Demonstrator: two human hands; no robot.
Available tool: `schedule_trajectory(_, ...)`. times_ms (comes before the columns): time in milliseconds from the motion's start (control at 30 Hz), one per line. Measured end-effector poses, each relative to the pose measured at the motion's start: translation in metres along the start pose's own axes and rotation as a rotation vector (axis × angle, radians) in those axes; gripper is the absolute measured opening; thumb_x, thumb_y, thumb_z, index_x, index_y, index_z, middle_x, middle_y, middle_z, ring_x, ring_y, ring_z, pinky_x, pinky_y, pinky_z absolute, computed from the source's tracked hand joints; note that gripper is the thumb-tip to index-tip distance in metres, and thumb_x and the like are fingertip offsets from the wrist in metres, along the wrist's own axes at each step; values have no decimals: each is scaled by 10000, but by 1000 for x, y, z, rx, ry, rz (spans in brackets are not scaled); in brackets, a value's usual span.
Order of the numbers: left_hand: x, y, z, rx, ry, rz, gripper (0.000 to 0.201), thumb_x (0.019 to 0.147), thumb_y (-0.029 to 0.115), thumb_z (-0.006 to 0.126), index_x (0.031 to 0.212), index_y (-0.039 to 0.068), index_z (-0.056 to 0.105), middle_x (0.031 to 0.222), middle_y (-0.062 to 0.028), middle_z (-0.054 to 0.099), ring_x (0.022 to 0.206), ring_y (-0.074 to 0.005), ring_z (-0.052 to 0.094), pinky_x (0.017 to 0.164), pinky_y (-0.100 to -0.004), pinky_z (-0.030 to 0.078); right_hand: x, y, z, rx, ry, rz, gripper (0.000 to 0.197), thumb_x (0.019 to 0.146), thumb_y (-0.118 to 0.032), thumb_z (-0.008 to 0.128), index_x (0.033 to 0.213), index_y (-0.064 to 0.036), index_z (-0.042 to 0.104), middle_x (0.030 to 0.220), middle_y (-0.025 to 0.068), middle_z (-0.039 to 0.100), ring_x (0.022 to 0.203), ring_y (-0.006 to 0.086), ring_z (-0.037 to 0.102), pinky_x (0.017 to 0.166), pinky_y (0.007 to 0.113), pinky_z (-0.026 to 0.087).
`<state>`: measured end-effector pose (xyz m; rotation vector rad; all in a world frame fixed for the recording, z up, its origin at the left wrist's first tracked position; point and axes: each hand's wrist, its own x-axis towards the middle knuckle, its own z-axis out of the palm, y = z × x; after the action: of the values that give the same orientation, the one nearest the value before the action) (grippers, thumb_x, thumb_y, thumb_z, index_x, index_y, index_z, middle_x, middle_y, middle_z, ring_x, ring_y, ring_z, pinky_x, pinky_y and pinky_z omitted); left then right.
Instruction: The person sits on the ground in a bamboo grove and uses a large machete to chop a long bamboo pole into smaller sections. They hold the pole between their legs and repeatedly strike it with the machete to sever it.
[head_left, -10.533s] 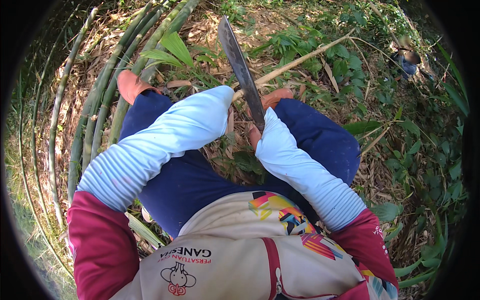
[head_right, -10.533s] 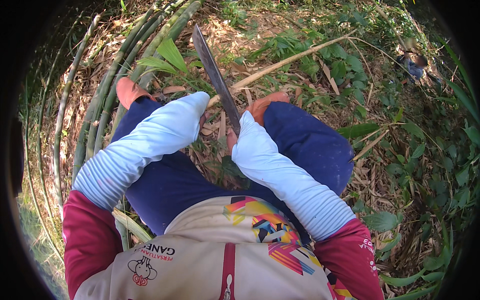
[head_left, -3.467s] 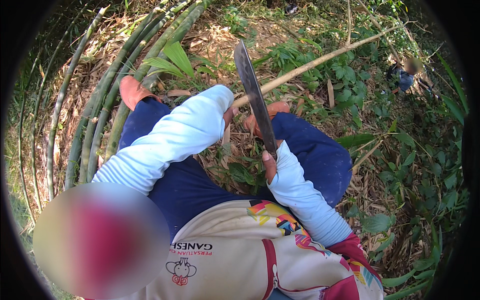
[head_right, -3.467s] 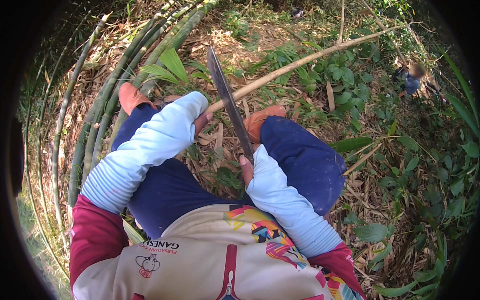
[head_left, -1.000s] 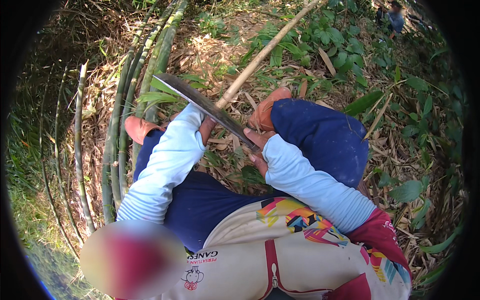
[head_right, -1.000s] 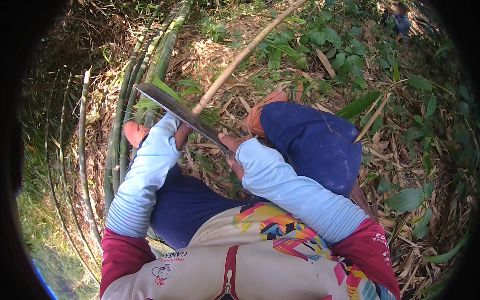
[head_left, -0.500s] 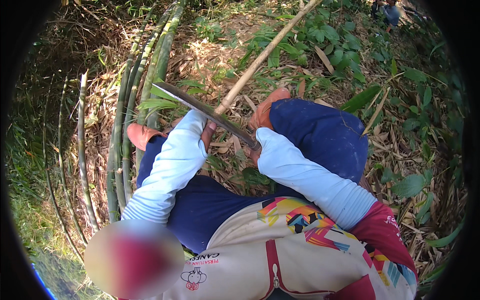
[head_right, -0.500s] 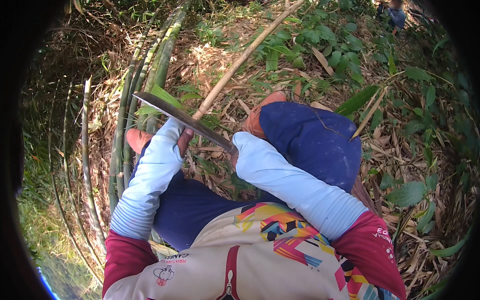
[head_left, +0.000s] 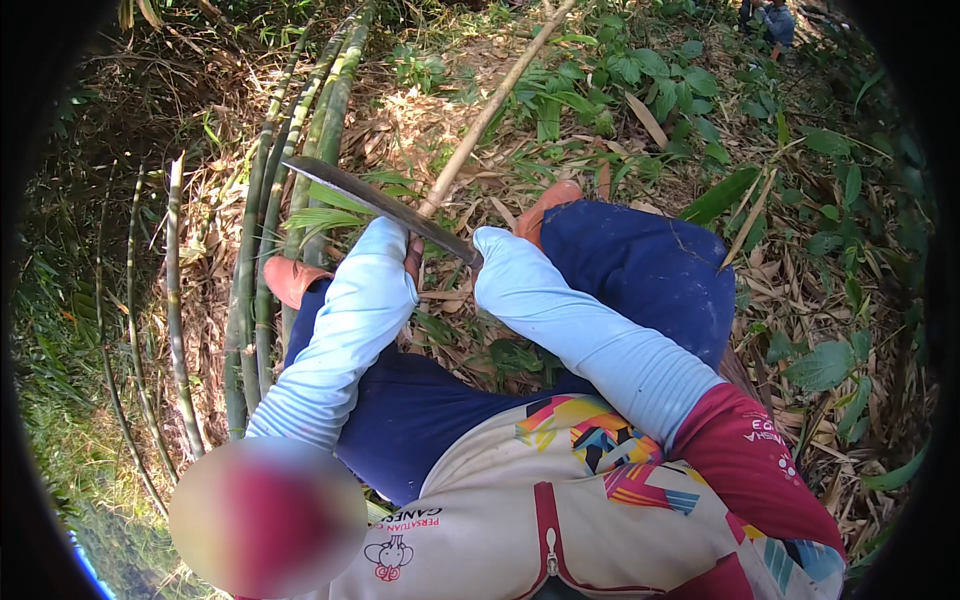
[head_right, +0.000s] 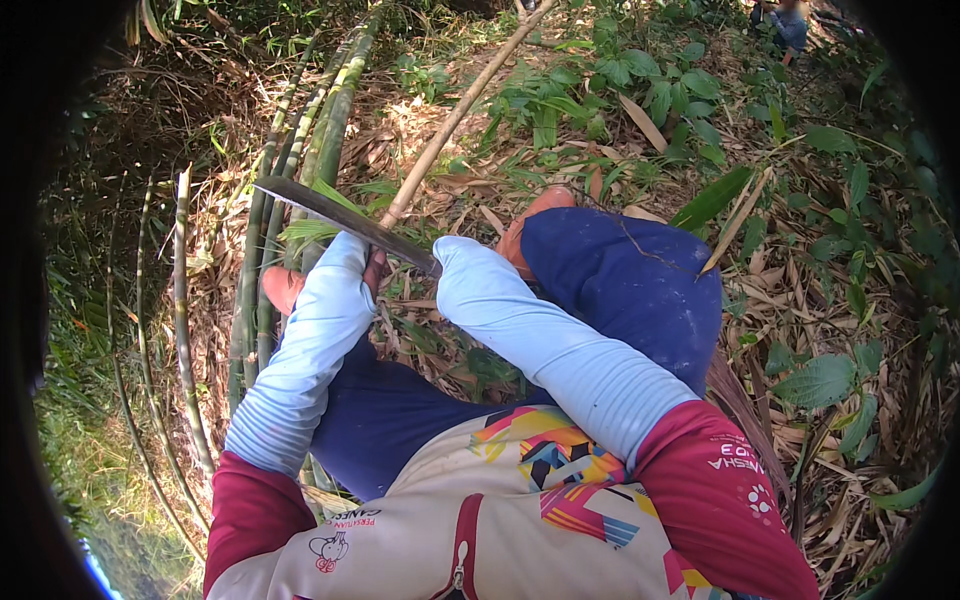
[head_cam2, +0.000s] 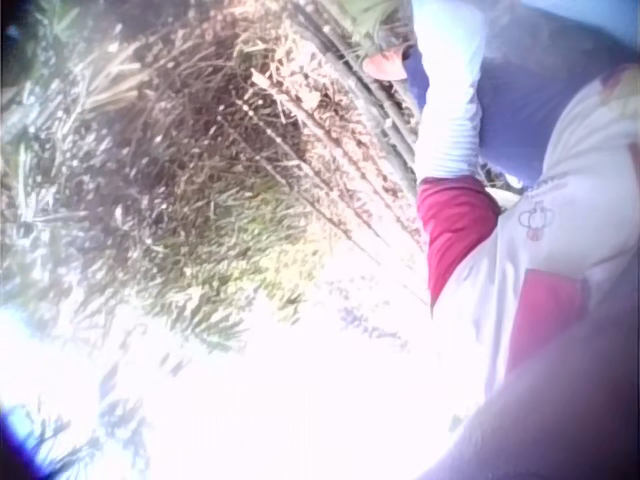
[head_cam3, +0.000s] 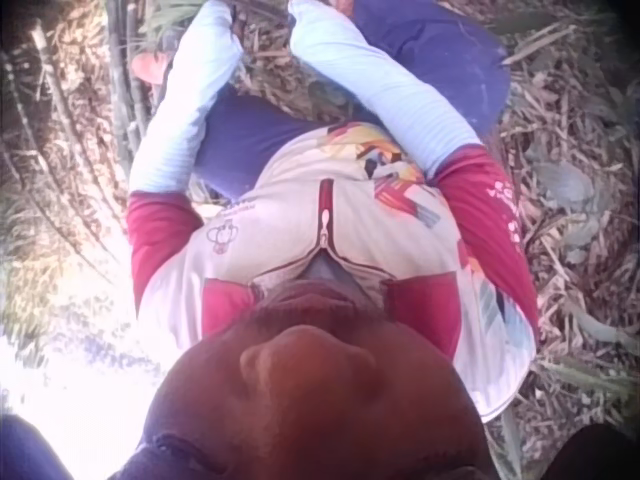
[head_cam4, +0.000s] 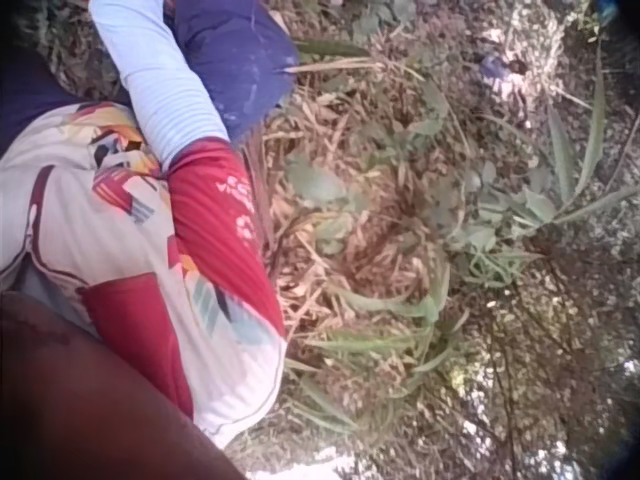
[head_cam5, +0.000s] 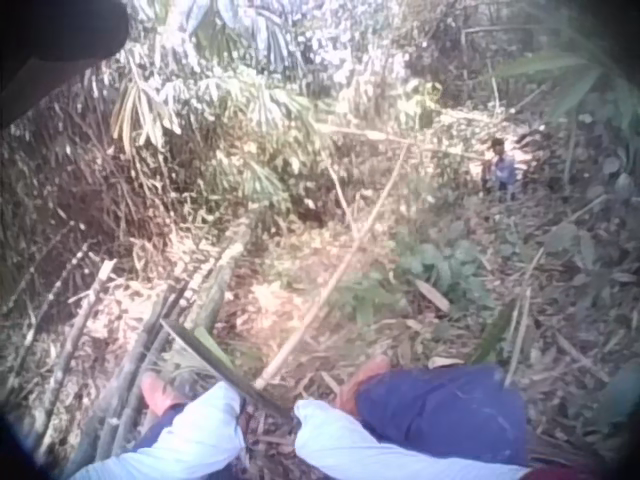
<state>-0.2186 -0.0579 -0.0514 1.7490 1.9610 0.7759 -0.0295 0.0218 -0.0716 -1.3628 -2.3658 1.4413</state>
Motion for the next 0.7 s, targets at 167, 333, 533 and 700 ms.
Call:
schedule_trajectory(167,8,5,-13,213,-25,-114,124,959,115,585,1006,1,582,826,-106,622,746,-125,601,672,-264,451,32,-3,19,-34,-10,40,214,793,-137,711,925,-44,571,765,189,612,726,368,618,689,426,481)
schedule_trajectory(333,7,-1,-25,74,-20,-339,216,958,271,614,920,59,610,668,-21,578,622,-117,550,606,-268,397,44,9,8,353,-186,-196,292,758,-240,800,872,-64,597,710,57,619,687,162,586,675,331,478)
schedule_trajectory(533,12,0,-29,158,-78,-366,211,919,313,650,902,103,666,636,8,588,562,-120,551,590,-268,374,29,18,0,192,53,-196,268,813,-213,754,922,-55,566,778,92,611,707,242,597,686,383,473)
schedule_trajectory(700,11,7,-31,145,-146,-319,214,979,205,572,1059,6,570,749,-185,588,679,-316,569,662,-408,444,5,-4,-7,72,-6,-140,201,851,-172,691,928,-44,555,788,134,605,723,276,617,667,395,472)
